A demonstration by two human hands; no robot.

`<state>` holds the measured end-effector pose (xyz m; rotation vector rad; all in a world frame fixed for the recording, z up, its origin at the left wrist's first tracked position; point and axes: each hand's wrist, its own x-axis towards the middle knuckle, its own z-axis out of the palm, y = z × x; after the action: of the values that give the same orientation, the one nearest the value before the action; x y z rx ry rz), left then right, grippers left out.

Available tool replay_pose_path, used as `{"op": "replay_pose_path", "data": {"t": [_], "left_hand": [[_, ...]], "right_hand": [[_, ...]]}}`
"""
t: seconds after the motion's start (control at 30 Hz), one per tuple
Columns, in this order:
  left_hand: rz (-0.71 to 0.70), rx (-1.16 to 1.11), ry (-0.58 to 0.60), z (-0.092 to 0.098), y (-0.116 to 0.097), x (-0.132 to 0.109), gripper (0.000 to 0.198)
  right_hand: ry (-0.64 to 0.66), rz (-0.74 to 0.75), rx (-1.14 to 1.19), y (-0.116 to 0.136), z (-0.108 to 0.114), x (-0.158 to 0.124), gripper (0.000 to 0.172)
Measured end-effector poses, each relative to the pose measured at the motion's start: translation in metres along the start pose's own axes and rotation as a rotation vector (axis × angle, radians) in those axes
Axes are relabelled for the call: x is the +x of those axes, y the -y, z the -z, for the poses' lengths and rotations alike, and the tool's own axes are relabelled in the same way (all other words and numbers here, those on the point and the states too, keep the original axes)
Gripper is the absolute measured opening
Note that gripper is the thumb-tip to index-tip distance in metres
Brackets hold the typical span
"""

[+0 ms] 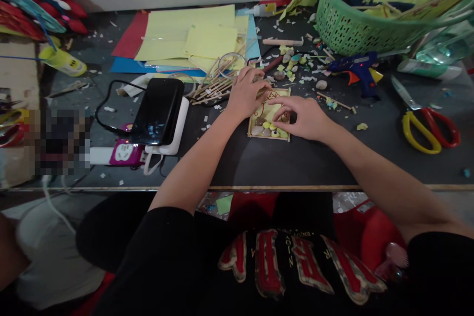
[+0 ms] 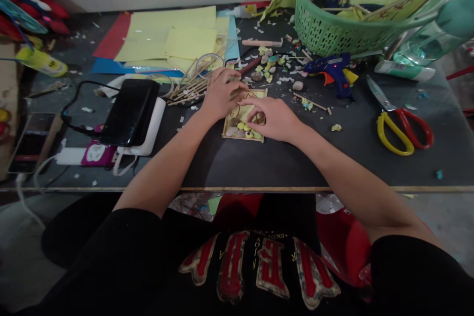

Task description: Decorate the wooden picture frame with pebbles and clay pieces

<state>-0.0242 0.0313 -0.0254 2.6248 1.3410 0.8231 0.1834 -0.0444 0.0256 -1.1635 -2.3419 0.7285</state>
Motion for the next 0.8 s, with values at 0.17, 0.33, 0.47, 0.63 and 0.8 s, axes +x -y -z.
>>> {"op": "replay_pose_path", "data": {"t": [0.17,0.33,0.47,0.63,0.8], "left_hand": [[-0.017,0.012,-0.028,-0.0015,0.0011,-0.0004,0.016],[-0.048,0.034,-0.068,-0.0052,0.0041,-0.0008,0.015],[-0.034,0.026,-0.048,-0.0035,0.0028,-0.0002,0.016],[-0.007,0.031,-0.001,0.0006,0.0,0.0005,0.019],[-0.018,0.048,-0.074,-0.0021,0.0024,-0.0008,0.023]], "right_hand": [[0.066,-0.02,0.025,0.0011,0.0027,0.0012,0.044],[0.107,0.098,-0.085,-0.0015,0.0034,0.0016,0.048],[0.089,0.149,-0.123,-0.0026,0.0026,0.0003,0.049],[0.072,0.165,-0.093,-0.0029,0.0003,0.001,0.052],[0.095,0.155,-0.097,-0.0005,0.0029,0.0009,0.054]]}}
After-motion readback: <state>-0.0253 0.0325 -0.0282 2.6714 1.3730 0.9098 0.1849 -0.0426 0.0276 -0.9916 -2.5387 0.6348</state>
